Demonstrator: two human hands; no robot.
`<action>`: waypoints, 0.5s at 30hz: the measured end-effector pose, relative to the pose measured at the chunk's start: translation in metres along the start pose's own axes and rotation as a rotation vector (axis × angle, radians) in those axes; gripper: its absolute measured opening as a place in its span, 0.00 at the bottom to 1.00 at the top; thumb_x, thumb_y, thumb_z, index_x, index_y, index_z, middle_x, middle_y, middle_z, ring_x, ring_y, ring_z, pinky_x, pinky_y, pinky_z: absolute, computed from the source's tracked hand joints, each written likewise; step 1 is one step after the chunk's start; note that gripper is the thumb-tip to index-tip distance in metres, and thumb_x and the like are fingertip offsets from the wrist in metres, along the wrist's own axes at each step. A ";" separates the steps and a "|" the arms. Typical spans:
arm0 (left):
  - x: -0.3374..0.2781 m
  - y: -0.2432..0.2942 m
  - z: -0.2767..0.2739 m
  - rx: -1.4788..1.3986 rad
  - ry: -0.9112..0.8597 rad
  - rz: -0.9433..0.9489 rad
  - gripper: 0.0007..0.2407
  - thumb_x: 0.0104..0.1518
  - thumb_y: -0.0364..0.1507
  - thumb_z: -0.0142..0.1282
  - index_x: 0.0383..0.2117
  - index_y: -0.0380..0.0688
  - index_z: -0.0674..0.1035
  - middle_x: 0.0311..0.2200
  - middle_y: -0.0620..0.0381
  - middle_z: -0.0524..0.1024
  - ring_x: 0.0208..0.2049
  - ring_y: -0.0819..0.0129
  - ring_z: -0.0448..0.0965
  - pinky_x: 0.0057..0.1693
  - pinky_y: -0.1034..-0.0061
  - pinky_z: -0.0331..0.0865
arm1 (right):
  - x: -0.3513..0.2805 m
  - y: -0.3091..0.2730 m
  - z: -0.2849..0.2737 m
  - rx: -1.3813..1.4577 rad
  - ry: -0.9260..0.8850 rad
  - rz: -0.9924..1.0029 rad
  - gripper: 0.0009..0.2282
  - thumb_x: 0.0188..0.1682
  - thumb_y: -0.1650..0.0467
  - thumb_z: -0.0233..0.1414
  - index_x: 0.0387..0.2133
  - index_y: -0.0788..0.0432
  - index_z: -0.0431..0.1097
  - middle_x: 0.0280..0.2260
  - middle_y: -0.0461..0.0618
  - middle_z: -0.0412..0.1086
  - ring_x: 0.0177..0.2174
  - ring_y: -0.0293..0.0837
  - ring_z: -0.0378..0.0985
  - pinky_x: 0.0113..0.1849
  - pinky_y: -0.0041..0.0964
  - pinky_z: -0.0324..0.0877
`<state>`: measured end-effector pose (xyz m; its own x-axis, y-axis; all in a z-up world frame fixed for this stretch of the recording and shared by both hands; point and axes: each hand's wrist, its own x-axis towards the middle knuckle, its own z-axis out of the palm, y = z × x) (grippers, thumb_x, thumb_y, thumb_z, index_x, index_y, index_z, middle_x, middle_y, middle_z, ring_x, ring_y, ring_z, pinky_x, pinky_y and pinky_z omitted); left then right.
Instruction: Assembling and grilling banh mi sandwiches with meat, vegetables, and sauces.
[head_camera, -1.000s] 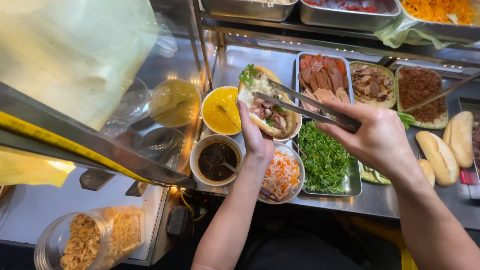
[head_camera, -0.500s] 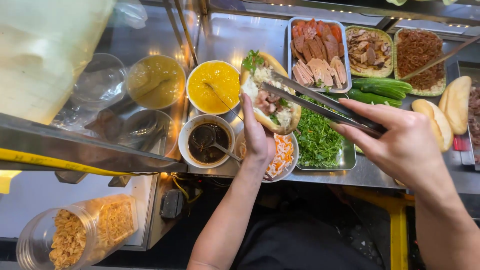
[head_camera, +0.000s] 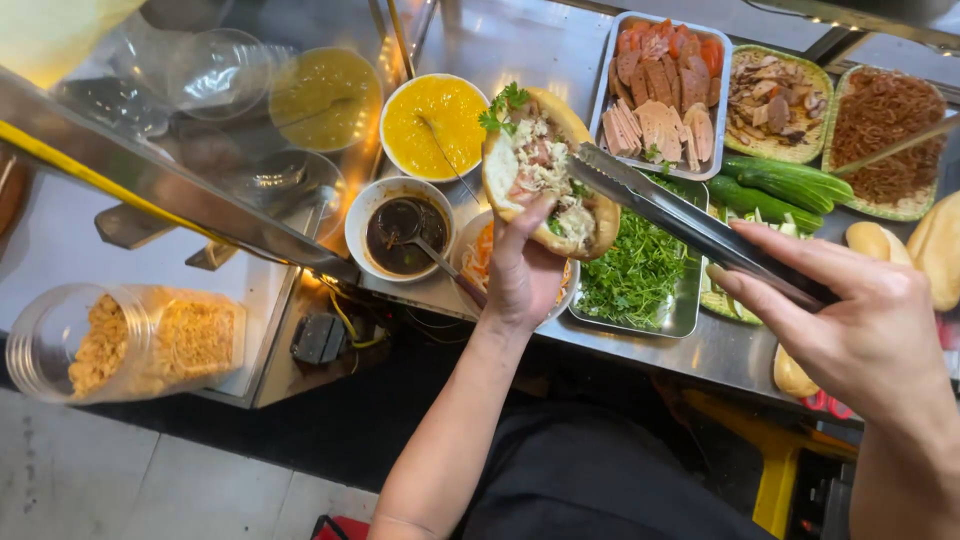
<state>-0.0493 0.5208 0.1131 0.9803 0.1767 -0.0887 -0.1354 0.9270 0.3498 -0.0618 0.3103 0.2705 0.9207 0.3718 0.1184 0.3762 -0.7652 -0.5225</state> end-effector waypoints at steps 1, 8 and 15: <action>-0.008 -0.005 0.000 -0.007 -0.054 0.017 0.31 0.51 0.22 0.55 0.66 0.47 0.59 0.57 0.48 0.65 0.55 0.60 0.67 0.62 0.61 0.64 | -0.004 0.006 -0.002 0.044 -0.003 -0.001 0.20 0.41 0.77 0.63 0.49 0.69 0.76 0.33 0.58 0.79 0.18 0.40 0.71 0.17 0.30 0.62; -0.048 -0.035 -0.007 -0.134 -0.063 0.105 0.31 0.50 0.17 0.46 0.67 0.42 0.61 0.60 0.44 0.66 0.59 0.53 0.67 0.66 0.55 0.61 | -0.022 0.065 0.002 0.088 -0.126 -0.145 0.17 0.42 0.76 0.63 0.47 0.62 0.78 0.29 0.53 0.78 0.12 0.37 0.60 0.13 0.28 0.49; -0.092 -0.037 -0.018 -0.120 -0.022 0.239 0.35 0.47 0.14 0.42 0.68 0.52 0.62 0.62 0.47 0.67 0.59 0.52 0.69 0.64 0.58 0.65 | -0.033 0.083 0.013 0.172 -0.224 -0.279 0.21 0.39 0.75 0.65 0.50 0.60 0.77 0.29 0.49 0.74 0.20 0.38 0.72 0.23 0.31 0.65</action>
<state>-0.1372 0.4762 0.0915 0.9211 0.3893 0.0037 -0.3783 0.8927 0.2449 -0.0626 0.2412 0.2126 0.7328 0.6733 0.0984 0.5684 -0.5260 -0.6326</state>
